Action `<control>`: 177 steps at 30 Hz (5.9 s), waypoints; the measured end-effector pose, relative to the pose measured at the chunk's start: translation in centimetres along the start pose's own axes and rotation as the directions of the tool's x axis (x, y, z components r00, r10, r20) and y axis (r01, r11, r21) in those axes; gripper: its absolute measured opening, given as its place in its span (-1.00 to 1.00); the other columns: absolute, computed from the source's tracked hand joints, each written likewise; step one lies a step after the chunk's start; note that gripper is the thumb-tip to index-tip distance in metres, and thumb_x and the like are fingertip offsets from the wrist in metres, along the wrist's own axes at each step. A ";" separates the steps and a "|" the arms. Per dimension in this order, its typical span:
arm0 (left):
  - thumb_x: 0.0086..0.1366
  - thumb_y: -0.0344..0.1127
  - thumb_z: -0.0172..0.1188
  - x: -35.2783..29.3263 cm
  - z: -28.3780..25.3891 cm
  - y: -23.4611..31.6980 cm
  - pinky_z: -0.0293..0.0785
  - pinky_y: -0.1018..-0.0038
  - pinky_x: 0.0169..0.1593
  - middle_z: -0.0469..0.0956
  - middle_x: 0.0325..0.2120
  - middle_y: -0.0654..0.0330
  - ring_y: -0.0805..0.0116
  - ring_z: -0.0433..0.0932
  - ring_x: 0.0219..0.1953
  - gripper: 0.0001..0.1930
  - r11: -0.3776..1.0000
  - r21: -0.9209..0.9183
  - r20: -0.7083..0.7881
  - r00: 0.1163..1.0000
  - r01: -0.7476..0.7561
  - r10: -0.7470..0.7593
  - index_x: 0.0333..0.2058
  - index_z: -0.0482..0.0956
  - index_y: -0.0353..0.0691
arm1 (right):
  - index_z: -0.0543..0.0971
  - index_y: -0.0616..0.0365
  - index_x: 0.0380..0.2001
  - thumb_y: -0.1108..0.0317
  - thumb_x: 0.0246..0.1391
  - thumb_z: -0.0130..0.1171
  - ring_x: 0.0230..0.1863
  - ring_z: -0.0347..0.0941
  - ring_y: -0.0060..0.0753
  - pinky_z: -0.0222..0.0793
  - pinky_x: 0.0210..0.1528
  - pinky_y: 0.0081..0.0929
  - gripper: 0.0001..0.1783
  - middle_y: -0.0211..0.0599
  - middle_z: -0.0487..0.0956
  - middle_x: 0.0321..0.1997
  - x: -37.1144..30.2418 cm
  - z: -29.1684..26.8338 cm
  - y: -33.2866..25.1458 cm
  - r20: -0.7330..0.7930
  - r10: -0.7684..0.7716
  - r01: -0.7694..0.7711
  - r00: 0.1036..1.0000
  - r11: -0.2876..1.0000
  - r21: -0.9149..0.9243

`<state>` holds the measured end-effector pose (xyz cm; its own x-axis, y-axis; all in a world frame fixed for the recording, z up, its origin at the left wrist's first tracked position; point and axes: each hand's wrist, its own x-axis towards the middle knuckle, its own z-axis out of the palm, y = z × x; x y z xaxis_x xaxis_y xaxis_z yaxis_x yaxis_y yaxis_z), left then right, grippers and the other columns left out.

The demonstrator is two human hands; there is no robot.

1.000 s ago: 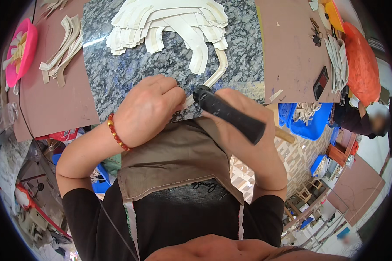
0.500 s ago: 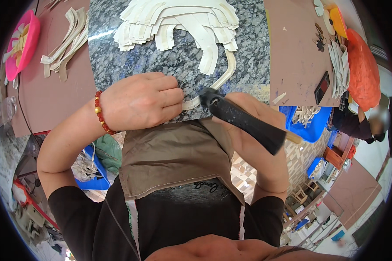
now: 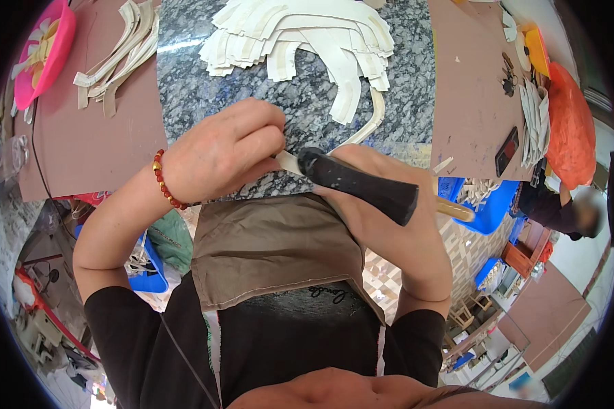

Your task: Hammering and flattening leather shoe components on a stone slab to prepare them for assembly.

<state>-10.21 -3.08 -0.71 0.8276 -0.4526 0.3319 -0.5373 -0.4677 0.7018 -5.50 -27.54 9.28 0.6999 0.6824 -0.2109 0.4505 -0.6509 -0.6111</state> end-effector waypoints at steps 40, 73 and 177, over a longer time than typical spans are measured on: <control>0.15 -0.32 0.37 5.0 -5.8 14.2 0.58 0.20 -0.10 0.65 -0.11 0.00 0.05 0.64 -0.19 -0.75 0.980 0.197 -0.310 0.950 0.020 0.042 -0.19 0.73 -0.25 | 0.66 0.31 -0.17 0.31 0.31 0.35 -0.44 0.44 -0.44 0.41 -0.29 -0.38 -0.76 -0.28 0.60 -0.41 -3.1 3.2 11.0 -0.555 0.287 -0.176 0.781 0.954 0.244; 0.14 -0.20 0.46 9.1 -2.3 17.7 0.51 0.30 0.03 0.72 -0.26 0.15 0.31 0.62 -0.20 -0.70 0.883 -0.294 -0.077 0.930 -0.366 0.359 -0.17 0.82 -0.20 | 0.67 0.30 -0.18 0.16 0.37 0.30 -0.59 0.41 -0.34 0.33 -0.43 -0.32 -0.66 -0.25 0.52 -0.56 -2.4 6.1 11.8 -0.641 0.279 -0.031 0.715 0.929 0.369; 0.21 -0.59 0.15 -6.4 -11.4 -12.3 0.57 0.03 0.05 0.61 -0.11 -0.20 -0.23 0.62 -0.01 -0.52 0.394 0.662 -0.308 0.710 0.638 -0.633 0.13 0.37 -0.34 | 0.61 0.34 -0.21 0.25 0.42 0.22 -0.59 0.25 -0.69 0.12 -0.53 -0.53 -0.70 -0.51 0.40 -0.63 -4.2 6.5 15.6 -0.602 0.349 -0.023 0.718 0.876 0.481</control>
<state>-7.00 14.21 -4.28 0.9779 0.2084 -0.0143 0.2089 -0.9753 0.0714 -5.03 -38.35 -4.32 0.9935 0.0623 0.0949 0.1125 -0.4259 -0.8978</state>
